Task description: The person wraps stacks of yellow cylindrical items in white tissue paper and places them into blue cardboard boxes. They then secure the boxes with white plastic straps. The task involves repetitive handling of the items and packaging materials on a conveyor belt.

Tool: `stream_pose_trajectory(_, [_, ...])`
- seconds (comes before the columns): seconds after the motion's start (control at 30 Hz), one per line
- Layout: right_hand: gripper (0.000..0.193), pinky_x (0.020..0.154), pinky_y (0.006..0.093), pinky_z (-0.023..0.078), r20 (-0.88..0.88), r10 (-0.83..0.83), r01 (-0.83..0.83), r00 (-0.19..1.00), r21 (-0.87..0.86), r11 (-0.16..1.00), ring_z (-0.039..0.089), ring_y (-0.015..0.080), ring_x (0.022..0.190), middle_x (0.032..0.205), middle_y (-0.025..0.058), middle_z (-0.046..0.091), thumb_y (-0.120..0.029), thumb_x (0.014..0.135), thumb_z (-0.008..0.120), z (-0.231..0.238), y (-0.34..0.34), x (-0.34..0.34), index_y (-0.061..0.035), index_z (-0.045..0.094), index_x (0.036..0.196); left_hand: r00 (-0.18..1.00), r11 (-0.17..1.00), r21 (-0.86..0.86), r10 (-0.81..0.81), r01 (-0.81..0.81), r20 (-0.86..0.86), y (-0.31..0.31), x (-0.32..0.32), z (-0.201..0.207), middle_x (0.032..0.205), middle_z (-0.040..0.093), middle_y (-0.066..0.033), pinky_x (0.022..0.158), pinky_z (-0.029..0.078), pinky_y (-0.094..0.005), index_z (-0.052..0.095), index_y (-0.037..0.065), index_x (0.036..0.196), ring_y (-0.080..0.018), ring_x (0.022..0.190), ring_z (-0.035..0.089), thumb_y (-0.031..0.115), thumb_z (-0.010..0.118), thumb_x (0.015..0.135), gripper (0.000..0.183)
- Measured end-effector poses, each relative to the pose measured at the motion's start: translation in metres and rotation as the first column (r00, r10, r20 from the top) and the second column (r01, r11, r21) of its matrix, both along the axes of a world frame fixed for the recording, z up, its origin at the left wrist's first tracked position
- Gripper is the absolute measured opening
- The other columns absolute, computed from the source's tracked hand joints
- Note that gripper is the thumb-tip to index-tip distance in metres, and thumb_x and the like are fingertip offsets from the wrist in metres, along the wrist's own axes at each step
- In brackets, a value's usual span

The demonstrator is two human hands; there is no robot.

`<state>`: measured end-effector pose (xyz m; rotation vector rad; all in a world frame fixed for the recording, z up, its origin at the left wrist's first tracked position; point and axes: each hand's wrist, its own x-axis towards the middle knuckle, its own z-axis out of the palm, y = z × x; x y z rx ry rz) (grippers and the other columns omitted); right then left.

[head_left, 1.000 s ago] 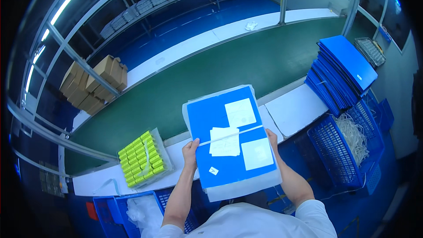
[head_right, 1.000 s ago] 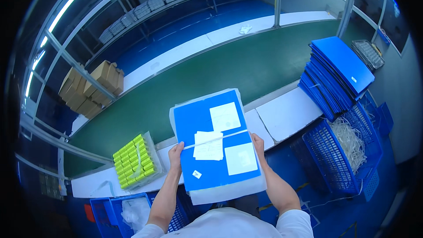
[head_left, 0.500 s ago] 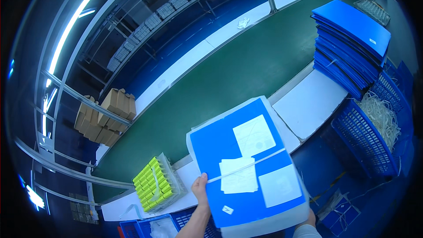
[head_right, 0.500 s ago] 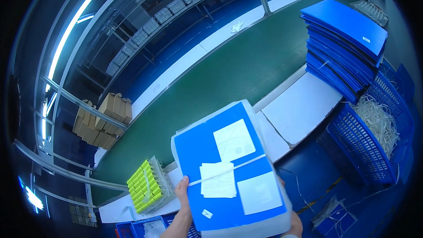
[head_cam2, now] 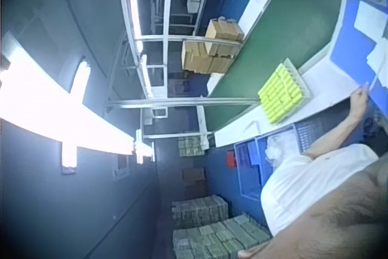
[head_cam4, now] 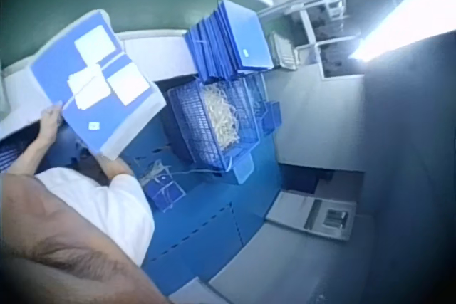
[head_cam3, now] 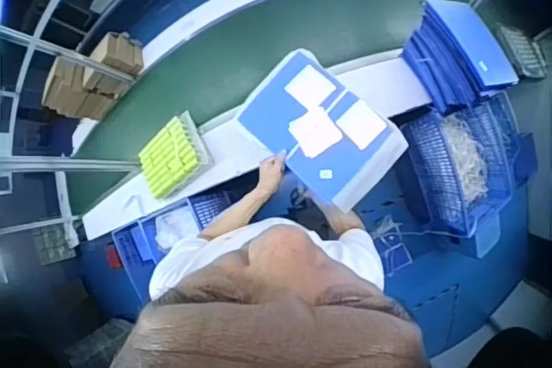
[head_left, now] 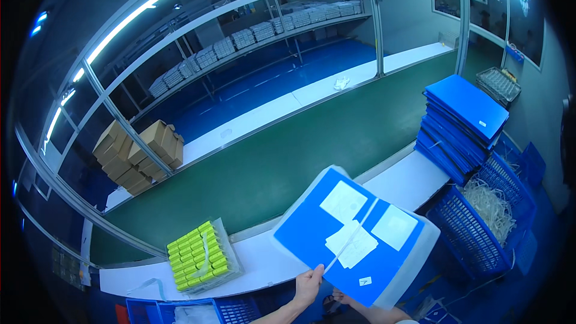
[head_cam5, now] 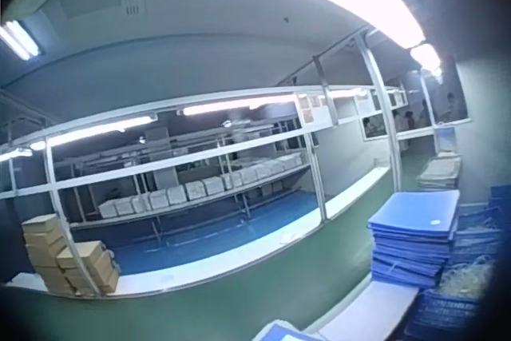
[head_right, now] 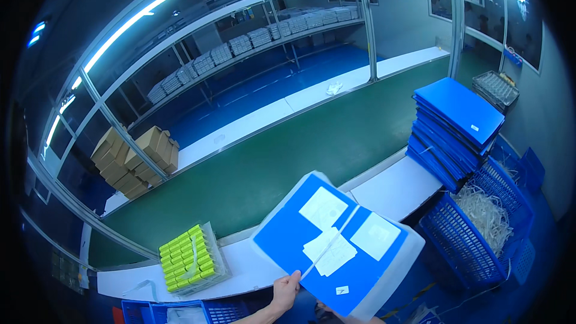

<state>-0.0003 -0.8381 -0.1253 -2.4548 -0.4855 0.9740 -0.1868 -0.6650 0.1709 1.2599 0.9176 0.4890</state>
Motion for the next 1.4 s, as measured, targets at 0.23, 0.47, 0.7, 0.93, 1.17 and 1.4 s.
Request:
stream_pose_trajectory(0.23, [0.027, 0.067, 0.0444, 0.052, 0.014, -0.058, 0.054, 0.998, 0.195, 0.979, 0.070, 0.0355, 0.083, 0.093, 0.0200, 0.072, -0.027, 0.098, 0.058, 0.056, 0.068, -0.046, -0.0042, 0.068, 0.087, 0.990, 0.971, 0.194, -0.137, 0.138, -0.020, -0.020, 0.046, 0.015, 0.049, 0.048, 0.0023, 0.045, 0.032, -0.0296, 0.058, 0.002, 0.054, -0.0059, 0.049, 0.042, 0.044, 0.062, 0.099, 0.062])
stream_pose_trajectory(0.47, [0.039, 0.099, 0.0527, 0.046, -0.039, 0.559, -0.550, 0.828, 0.128, 0.825, 0.062, 0.0416, 0.112, 0.118, 0.0260, 0.067, -0.034, 0.098, 0.044, 0.201, 0.070, -0.052, -0.0073, 0.067, 0.114, 0.986, 0.946, 0.281, -0.165, 0.162, -0.014, 0.006, 0.043, 0.007, 0.048, 0.040, 0.0024, 0.045, 0.029, -0.0314, 0.050, -0.001, 0.051, -0.0068, 0.050, 0.036, 0.043, 0.063, 0.099, 0.067])
stream_pose_trajectory(0.7, [0.041, 0.085, 0.0509, 0.049, 0.016, 0.999, -0.998, -0.048, -0.039, -0.048, 0.065, 0.0381, 0.097, 0.101, 0.0183, 0.068, -0.043, 0.103, 0.041, 0.498, 0.132, 0.025, -0.0110, 0.066, 0.108, 0.992, 0.966, 0.230, -0.128, 0.121, 0.014, 0.012, 0.030, -0.005, 0.049, 0.038, 0.0027, 0.045, 0.027, -0.0322, 0.049, 0.001, 0.052, -0.0076, 0.050, 0.033, 0.044, 0.062, 0.100, 0.066])
stream_pose_trajectory(0.93, [0.041, 0.084, 0.0423, 0.051, 0.357, 0.835, -0.908, 0.419, 0.156, 0.389, 0.069, 0.0313, 0.097, 0.098, 0.0158, 0.073, -0.042, 0.094, 0.058, 0.415, 0.256, 0.127, -0.0046, 0.074, 0.099, 0.994, 0.993, -0.056, -0.097, 0.100, 0.056, 0.001, 0.028, 0.026, 0.055, 0.041, 0.0051, 0.044, 0.025, -0.0300, 0.050, 0.009, 0.057, -0.0067, 0.049, 0.032, 0.039, 0.062, 0.100, 0.054])
stream_pose_trajectory(1.17, [0.037, 0.069, 0.0314, 0.045, -0.148, 0.740, -0.714, 0.656, 0.193, 0.673, 0.060, 0.0187, 0.075, 0.079, 0.0077, 0.069, -0.041, 0.087, 0.068, 0.432, 0.271, 0.128, -0.0059, 0.078, 0.084, 0.992, 0.885, 0.464, -0.030, -0.031, 0.124, 0.048, 0.030, 0.172, 0.054, 0.050, -0.0014, 0.043, 0.036, -0.0308, 0.055, 0.010, 0.062, -0.0107, 0.045, 0.046, 0.025, 0.061, 0.099, 0.041])
stream_pose_trajectory(1.4, [0.019, 0.077, 0.0305, 0.050, 0.034, 0.961, -0.943, 0.276, 0.204, 0.264, 0.065, 0.0171, 0.087, 0.092, 0.0039, 0.072, -0.019, 0.082, 0.070, 0.434, 0.259, 0.147, -0.0074, 0.075, 0.096, 0.622, 0.057, 0.628, -0.238, 0.776, -0.746, -0.018, 0.075, 0.105, 0.076, 0.069, -0.0137, 0.052, 0.053, -0.0398, 0.068, 0.008, 0.079, -0.0279, 0.069, 0.071, 0.024, 0.058, 0.095, 0.025])
